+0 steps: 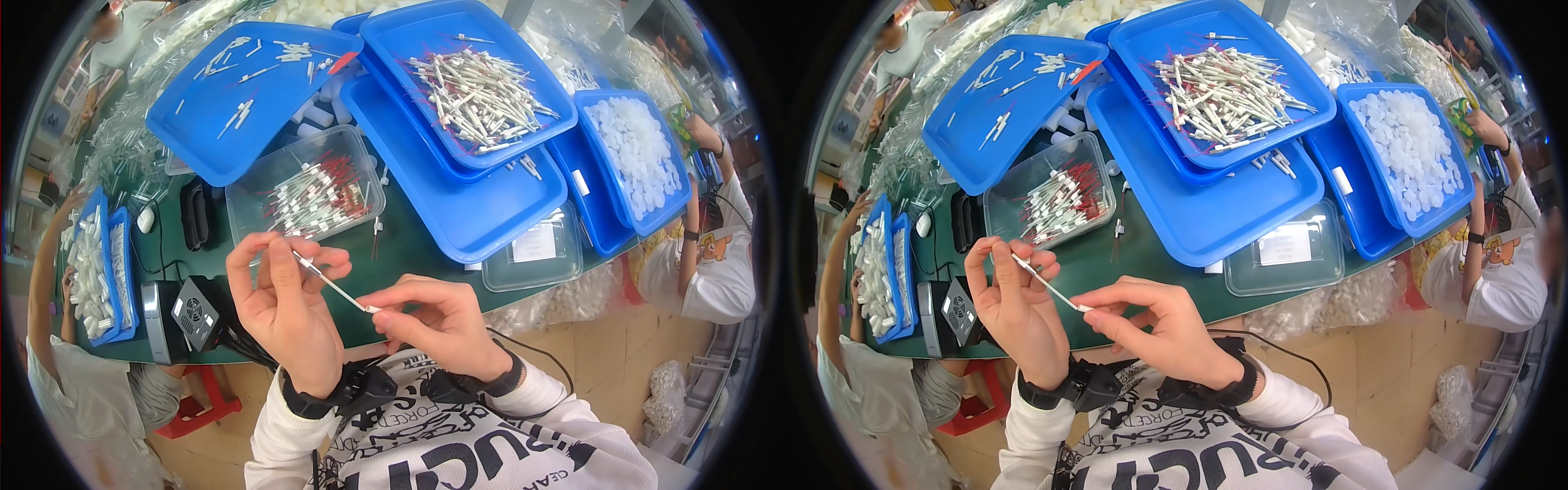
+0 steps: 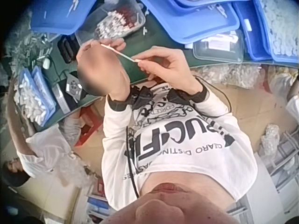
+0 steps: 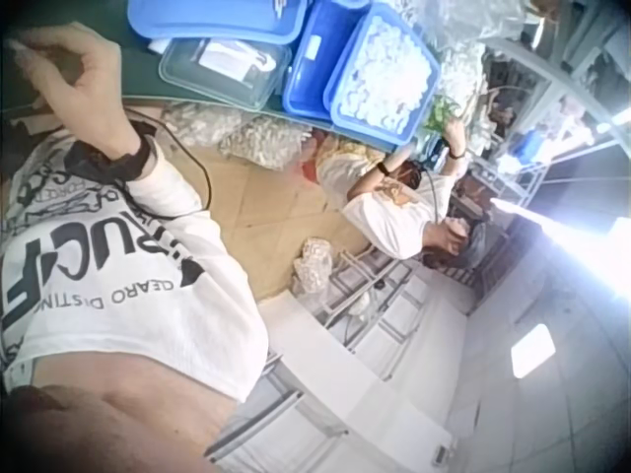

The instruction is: The person repeatedly picks up small white plastic pieces and thin white sticks from blue trays on a green table. They insert the sticks into the plastic pieces by hand and place the assembled units into a clear plastic container.

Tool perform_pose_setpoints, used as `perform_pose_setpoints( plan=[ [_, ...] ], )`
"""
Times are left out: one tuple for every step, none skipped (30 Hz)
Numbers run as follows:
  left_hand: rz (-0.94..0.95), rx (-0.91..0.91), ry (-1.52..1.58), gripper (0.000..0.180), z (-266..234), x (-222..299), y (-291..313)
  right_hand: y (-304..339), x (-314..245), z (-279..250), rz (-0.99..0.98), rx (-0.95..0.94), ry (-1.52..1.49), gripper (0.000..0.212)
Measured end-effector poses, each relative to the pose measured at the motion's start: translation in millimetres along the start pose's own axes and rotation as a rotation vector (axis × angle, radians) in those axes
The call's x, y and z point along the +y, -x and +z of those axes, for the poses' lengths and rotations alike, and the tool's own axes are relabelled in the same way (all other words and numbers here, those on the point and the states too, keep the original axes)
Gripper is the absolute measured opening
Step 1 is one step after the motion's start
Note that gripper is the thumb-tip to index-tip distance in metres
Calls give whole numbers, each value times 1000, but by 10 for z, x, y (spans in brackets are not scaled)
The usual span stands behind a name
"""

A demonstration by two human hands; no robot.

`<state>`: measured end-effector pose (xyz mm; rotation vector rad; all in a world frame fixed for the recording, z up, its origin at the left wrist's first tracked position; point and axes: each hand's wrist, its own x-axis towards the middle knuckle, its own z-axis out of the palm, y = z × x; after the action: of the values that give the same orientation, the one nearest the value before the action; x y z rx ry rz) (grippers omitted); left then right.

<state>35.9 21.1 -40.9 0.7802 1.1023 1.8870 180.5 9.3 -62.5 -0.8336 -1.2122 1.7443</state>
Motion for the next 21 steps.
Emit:
perform_pose_setpoints(
  plan=[
    [-4, 11, -2, 15, 4, -5, 7, -1, 16, 5, 5, 3, -17, 24],
    [-8, 21, -4, 15, 7, -11, 11, 3, 32, 12, 10, 6, -35, 24],
    [-7, 23, -8, 15, 9, -18, 12, 6, 38, 15, 16, 11, -53, 24],
    [-5, 24, -13, 15, 11, -27, 11, 5, 31, 15, 15, 18, -76, 24],
    [-4, 24, -17, 15, 15, -36, 11, 2, 17, 14, 14, 26, -99, 24],
    [10, 11, -18, 14, 10, -45, 20, -6, 7, 19, 14, 30, -122, 24],
    [24, -2, -18, 14, 3, -52, 36, -12, -1, 23, 17, 48, -100, 24],
    [37, -16, -18, 14, -6, -53, 51, -19, -10, 28, 20, 66, -78, 23],
    [31, -54, -50, 14, -13, -50, 64, -28, -17, 24, 21, 85, -54, 23],
    [24, -91, -82, 14, -21, -42, 78, -39, -22, 4, -124, 122, 186, 23],
    [18, -129, -113, 14, -31, -31, 93, -51, -29, -27, -269, 158, 427, 22],
    [-21, -170, -104, 11, -38, -18, 104, -64, -39, -59, -413, 192, 669, 22],
    [-56, -217, -102, 10, -63, -13, 108, -81, -53, -79, -486, 248, 737, 21],
    [-91, -263, -100, 9, -101, -2, 105, -96, -71, -97, -560, 304, 804, 19],
    [-127, -309, -99, 8, -151, 7, 100, -107, -82, -115, -632, 359, 869, 18],
    [-161, -339, -210, 13, -216, 57, 96, -84, -124, -156, -616, 355, 891, 17],
    [-159, -419, -223, 17, -261, 83, 70, -80, -159, -192, -653, 315, 919, 17],
    [-157, -501, -236, 22, -299, 116, 45, -80, -199, -219, -691, 278, 946, 18],
    [-155, -583, -249, 26, -304, 148, 36, -84, -226, -234, -729, 239, 972, 19],
    [-167, -528, -184, 35, -238, 191, 38, -89, -244, -238, -741, 223, 969, 20],
    [-180, -523, -185, 38, -206, 222, 14, -95, -256, -244, -753, 209, 967, 20]
  ],
)
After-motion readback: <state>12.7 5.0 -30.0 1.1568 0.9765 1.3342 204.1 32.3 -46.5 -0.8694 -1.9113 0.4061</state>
